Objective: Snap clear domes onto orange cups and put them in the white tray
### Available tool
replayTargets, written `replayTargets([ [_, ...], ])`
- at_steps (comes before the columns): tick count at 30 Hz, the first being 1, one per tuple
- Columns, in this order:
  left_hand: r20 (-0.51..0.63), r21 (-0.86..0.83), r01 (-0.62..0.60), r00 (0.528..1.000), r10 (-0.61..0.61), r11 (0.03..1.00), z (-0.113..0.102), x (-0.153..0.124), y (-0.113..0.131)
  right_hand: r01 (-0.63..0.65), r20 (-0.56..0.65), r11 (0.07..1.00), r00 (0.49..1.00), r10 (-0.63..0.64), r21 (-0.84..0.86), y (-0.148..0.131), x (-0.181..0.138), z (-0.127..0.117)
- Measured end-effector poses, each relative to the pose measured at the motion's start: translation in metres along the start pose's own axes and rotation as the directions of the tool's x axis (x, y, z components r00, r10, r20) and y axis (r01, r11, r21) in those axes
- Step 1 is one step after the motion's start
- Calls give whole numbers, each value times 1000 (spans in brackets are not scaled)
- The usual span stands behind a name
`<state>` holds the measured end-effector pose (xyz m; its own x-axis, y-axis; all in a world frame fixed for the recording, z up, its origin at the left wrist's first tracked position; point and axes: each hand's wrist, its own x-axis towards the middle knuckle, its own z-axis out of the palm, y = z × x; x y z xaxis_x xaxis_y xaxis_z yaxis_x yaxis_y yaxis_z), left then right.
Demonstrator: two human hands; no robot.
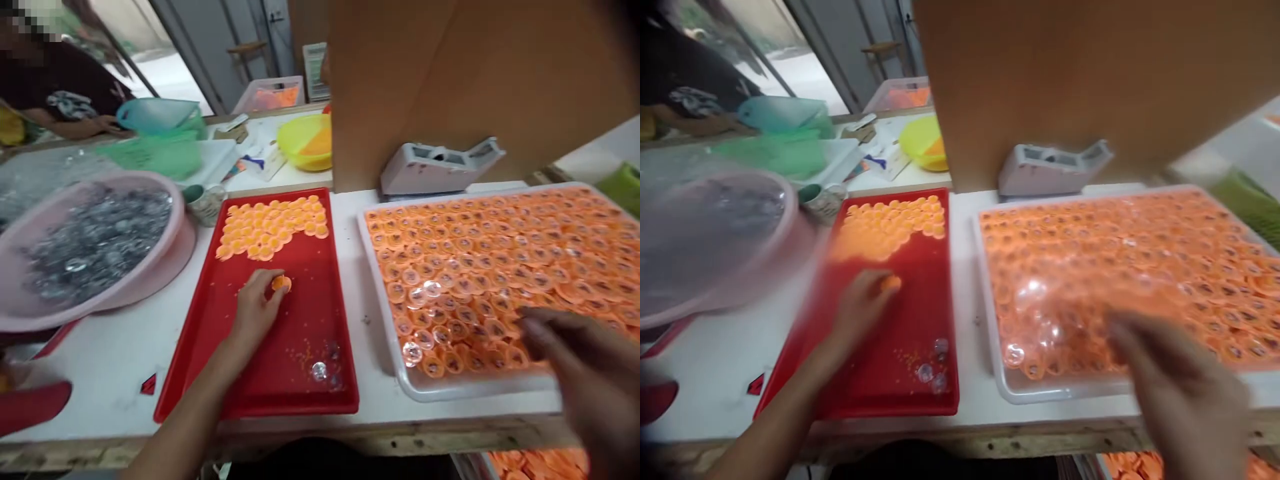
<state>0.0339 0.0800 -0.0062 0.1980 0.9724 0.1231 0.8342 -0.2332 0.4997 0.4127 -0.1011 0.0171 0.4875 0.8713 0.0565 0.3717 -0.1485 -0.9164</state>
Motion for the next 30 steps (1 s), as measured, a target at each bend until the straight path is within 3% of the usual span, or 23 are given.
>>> replayTargets([
  [1, 5, -25, -3, 1000, 3, 1000, -6, -14, -3, 34, -20, 993, 999, -37, -114, -14, -17, 27],
  [2, 7, -60, -5, 1000, 6, 998, -12, -27, -6, 123, 157, 982, 982, -101, -141, -29, -32, 56],
  [3, 6, -103, -1, 1000, 2, 995, -17, -39, -9, 249, 340, 962, 919, -198, -112, -42, -45, 87],
  [5, 5, -201, 27, 1000, -27, 979, -25, -59, -17, 450, 522, 874, 798, -302, -182, -63, -60, 144],
  [7, 14, -296, 67, 998, -66, 953, -29, -74, -25, 583, 610, 722, 740, -283, -373, -73, -63, 185],
  [9, 34, -390, 96, 995, -90, 916, -31, -85, -31, 649, 664, 554, 717, -214, -522, -74, -60, 206],
  [12, 85, -527, 139, 990, -111, 838, -31, -96, -35, 695, 710, 436, 685, -162, -571, -71, -57, 211],
  [19, 179, -660, 158, 983, -51, 735, -24, -100, -32, 727, 745, 389, 653, -139, -565, -75, -60, 212],
  [30, 203, -745, 195, 977, -61, 638, -27, -97, -24, 703, 747, 569, 629, -216, -427, -59, -72, 203],
])
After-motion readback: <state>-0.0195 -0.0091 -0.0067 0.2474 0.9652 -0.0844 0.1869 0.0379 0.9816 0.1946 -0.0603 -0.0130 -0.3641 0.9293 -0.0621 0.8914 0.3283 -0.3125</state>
